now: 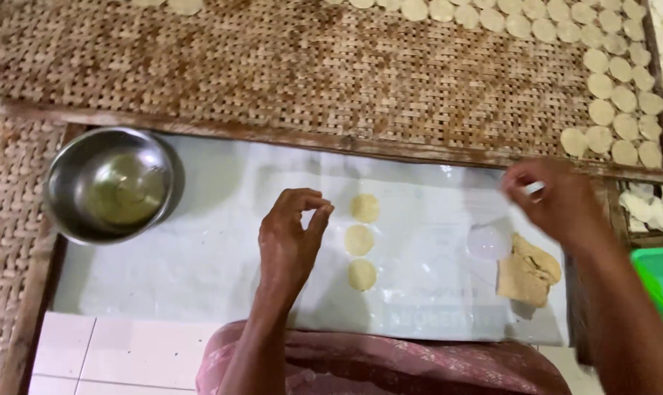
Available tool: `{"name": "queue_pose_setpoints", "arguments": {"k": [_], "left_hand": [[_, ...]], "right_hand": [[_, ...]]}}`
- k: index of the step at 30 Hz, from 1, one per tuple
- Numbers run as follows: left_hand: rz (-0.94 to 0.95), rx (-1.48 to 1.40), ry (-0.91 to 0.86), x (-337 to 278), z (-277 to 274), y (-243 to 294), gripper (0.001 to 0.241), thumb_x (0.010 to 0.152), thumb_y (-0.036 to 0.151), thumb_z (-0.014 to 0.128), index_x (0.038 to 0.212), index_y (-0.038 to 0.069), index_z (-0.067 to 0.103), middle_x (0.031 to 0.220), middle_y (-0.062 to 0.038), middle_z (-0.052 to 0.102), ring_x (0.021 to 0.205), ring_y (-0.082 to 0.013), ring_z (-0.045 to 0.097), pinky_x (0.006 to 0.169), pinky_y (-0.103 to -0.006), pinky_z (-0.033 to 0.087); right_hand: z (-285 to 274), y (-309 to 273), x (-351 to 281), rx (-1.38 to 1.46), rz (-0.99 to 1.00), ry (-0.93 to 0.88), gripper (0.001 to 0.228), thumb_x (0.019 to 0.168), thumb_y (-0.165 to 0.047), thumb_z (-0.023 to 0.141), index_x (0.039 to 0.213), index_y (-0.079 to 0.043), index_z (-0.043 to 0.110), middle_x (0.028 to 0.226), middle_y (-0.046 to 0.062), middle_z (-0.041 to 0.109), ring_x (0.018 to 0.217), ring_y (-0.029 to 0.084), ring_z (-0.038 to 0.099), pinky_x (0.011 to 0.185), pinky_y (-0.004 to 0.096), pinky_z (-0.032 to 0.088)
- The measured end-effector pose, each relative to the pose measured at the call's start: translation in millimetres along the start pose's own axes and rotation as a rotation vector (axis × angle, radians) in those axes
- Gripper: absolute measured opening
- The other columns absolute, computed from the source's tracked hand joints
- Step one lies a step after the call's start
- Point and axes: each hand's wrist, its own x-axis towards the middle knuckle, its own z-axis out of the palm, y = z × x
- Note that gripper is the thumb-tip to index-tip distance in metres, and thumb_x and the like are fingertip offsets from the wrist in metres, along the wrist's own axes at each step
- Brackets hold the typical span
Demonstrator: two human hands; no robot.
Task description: Rolling out dough and cutting it into small circular shapes, then arranging them on a woven tray.
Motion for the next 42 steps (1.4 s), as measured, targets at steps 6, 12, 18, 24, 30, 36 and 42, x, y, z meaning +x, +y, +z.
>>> {"name": "queue_pose_setpoints", "arguments": {"k": [6,12,18,24,30,36,42], "left_hand": [[-0.153,-0.025,-0.004,2,-6,6,0.016,0.087,0.021,0.081,0.078,0.013,0.07,0.099,-0.005,0.074,0.093,-0.0271,0.076,0.083,-0.0446,0.06],[-0.182,-0.074,0.001,0,-5,2,0.031,0.088,0.031,0.083,0.069,0.012,0.065,0.097,-0.005,0.074,0.091,-0.0284,0.076,0.08,-0.0468,0.06],[-0.224,-0.121,-0.058,0,-8,6,0.034,0.09,0.034,0.079,0.069,0.011,0.064,0.103,-0.009,0.073,0.099,-0.0335,0.074,0.081,-0.0506,0.058],[-0.207,-0.109,-0.062,-1,-4,3,0.036,0.09,0.034,0.078,0.068,0.011,0.062,0.103,-0.009,0.073,0.099,-0.035,0.073,0.08,-0.0518,0.058],[-0.196,-0.102,-0.097,0,-8,6,0.035,0.092,0.033,0.076,0.069,0.011,0.062,0.105,-0.011,0.072,0.099,-0.0357,0.073,0.08,-0.0513,0.058],[-0.219,-0.11,-0.124,2,-7,6,0.035,0.092,0.034,0.077,0.07,0.01,0.063,0.108,-0.011,0.072,0.102,-0.0351,0.073,0.081,-0.0512,0.058],[-0.163,-0.055,-0.076,-2,-2,3,0.031,0.089,0.034,0.08,0.074,0.01,0.067,0.104,-0.008,0.073,0.099,-0.0344,0.073,0.08,-0.0482,0.058]], "right_hand": [[46,-96,-36,0.374,-0.095,-0.202,0.011,0.08,-0.018,0.08,0.084,-0.012,0.071,0.11,0.009,0.075,0.1,0.037,0.072,0.079,0.046,0.063],[95,-145,-71,0.207,-0.246,-0.269,0.024,0.079,-0.036,0.083,0.089,-0.021,0.067,0.122,-0.001,0.066,0.11,0.028,0.07,0.085,0.038,0.062],[100,-174,-76,0.022,-0.492,-0.178,0.032,0.081,-0.036,0.082,0.097,-0.019,0.061,0.119,0.003,0.056,0.108,0.029,0.066,0.083,0.038,0.059],[91,-188,-72,-0.026,-0.571,-0.158,0.027,0.089,-0.023,0.071,0.112,-0.017,0.06,0.104,0.006,0.055,0.092,0.028,0.066,0.072,0.039,0.055],[77,-190,-68,0.348,-0.468,-0.203,0.041,0.09,-0.006,0.062,0.131,-0.01,0.061,0.087,0.01,0.066,0.079,0.03,0.07,0.067,0.038,0.057],[84,-163,-51,0.721,0.024,-0.524,0.047,0.089,-0.008,0.067,0.135,-0.018,0.066,0.097,0.013,0.078,0.081,0.023,0.072,0.072,0.038,0.059],[75,-141,-36,1.094,0.238,-0.532,0.041,0.094,-0.002,0.058,0.134,-0.008,0.064,0.099,0.012,0.074,0.089,0.019,0.067,0.079,0.032,0.059]]}}
